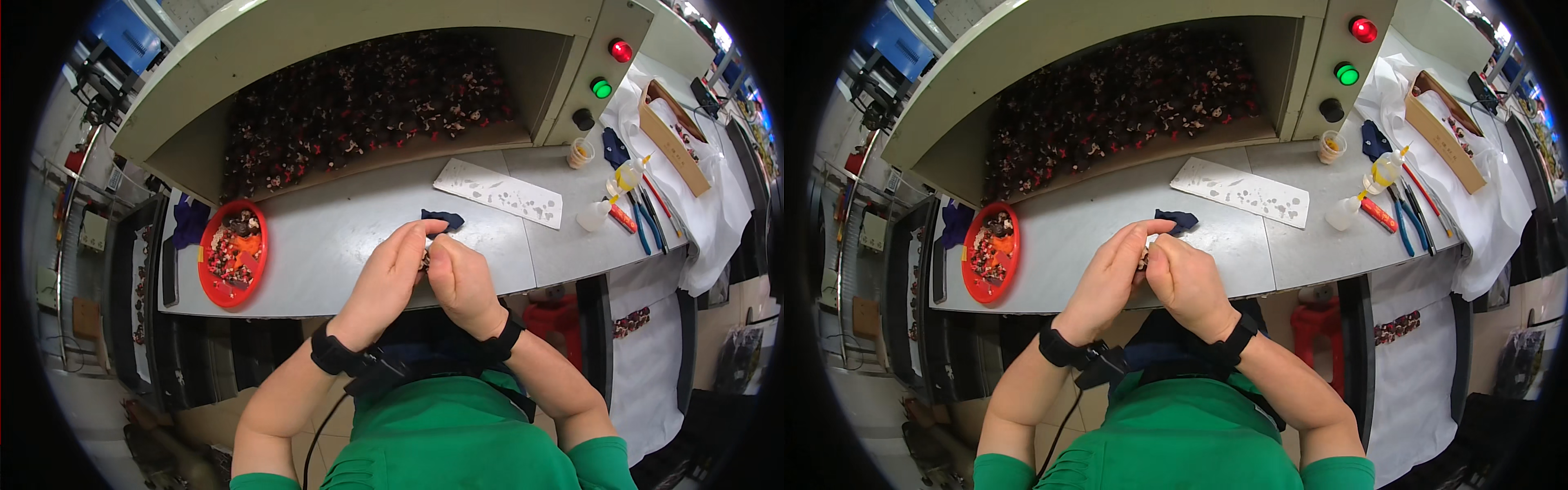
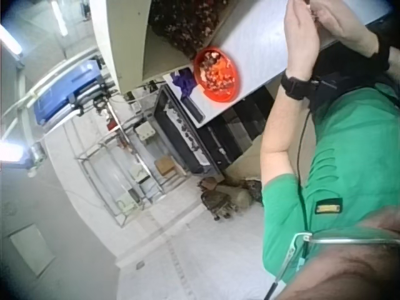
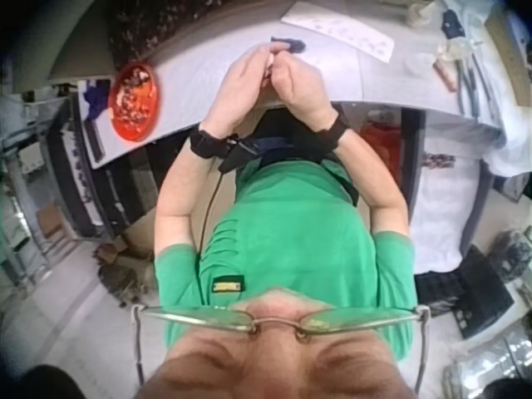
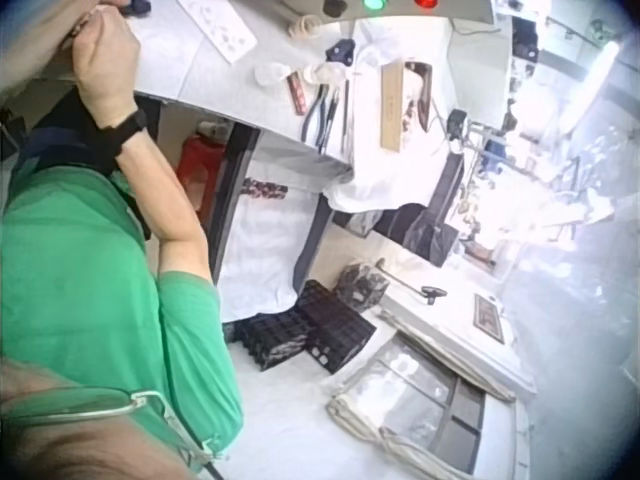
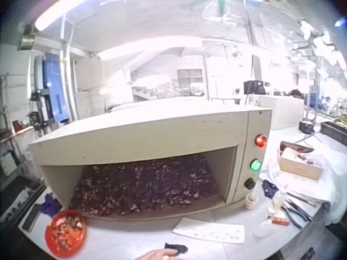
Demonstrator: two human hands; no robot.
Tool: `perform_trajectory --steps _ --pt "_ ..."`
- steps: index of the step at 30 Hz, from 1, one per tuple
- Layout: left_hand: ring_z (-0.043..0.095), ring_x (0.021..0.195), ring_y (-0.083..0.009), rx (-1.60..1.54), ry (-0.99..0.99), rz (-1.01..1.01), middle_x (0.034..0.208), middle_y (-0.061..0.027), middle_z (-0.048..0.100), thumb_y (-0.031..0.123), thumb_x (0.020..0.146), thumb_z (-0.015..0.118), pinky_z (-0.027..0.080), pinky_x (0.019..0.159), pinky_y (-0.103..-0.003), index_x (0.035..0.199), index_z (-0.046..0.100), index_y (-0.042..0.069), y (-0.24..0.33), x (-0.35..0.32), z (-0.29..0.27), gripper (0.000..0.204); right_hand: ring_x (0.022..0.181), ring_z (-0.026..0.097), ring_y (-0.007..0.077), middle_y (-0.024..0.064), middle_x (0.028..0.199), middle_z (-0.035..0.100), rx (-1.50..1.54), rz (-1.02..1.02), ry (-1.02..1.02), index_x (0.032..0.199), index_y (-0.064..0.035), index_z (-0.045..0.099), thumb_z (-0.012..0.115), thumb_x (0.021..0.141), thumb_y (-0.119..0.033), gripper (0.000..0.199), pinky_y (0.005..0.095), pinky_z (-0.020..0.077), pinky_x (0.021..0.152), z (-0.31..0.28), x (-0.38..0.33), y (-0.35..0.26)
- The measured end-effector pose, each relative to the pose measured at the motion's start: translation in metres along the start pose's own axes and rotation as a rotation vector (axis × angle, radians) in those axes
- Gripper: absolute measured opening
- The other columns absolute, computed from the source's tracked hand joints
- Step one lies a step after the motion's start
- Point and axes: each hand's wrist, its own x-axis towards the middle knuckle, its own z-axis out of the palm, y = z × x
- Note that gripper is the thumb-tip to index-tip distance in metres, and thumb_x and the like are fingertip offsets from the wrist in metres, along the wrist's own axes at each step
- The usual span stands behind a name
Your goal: Assembling small figurine components by applying glue and joining parts.
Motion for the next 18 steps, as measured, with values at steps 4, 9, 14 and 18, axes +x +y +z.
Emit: perform_trajectory --steps 4,9,14,18 --pt "0.035 0.059 -0.0036 0.123 -0.089 -0.104 0.071 0.0054 0.044 0.033 0.104 0.036 0.029 0.049 -0.021 0.118 0.059 0.005 0.01 -0.007 -0.011 0.039 0.064 0.059 0.0354 0.0148 0.073 0.059 -0.1 -0.132 0.053 0.081 -0.0028 0.055 0.05 0.095 -0.018 0.021 0.0415 0.0477 0.057 0.008 -0.001 0.008" --pt "0.023 0.05 -0.0026 -0.13 -0.137 -0.412 0.065 0.008 0.035 0.038 0.104 0.038 0.021 0.043 -0.02 0.124 0.057 0.006 0.014 -0.012 -0.009 0.043 0.064 0.06 0.0349 0.015 0.073 0.06 -0.133 -0.121 0.011 0.084 -0.0032 0.057 0.052 0.094 -0.018 0.019 0.0403 0.0487 0.056 0.004 -0.002 0.003" --pt "0.026 0.049 -0.0022 -0.465 -0.141 -0.322 0.066 0.0074 0.036 0.032 0.103 0.037 0.021 0.042 -0.019 0.123 0.057 0.007 -0.003 -0.011 0.001 0.037 0.062 0.061 0.0323 0.0155 0.072 0.061 0.08 0.02 0.019 0.087 -0.0023 0.06 0.048 0.096 -0.02 0.023 0.0369 0.0501 0.057 0.001 0.0 -0.001" --pt "0.025 0.047 -0.003 -0.564 -0.107 -0.327 0.064 0.0065 0.036 0.027 0.103 0.034 0.022 0.041 -0.019 0.126 0.054 0.007 -0.009 -0.006 0.009 0.037 0.059 0.063 0.0247 0.0129 0.069 0.061 0.216 0.156 -0.001 0.088 -0.0012 0.06 0.043 0.099 -0.024 0.031 0.0329 0.0503 0.058 -0.003 -0.001 0.0"
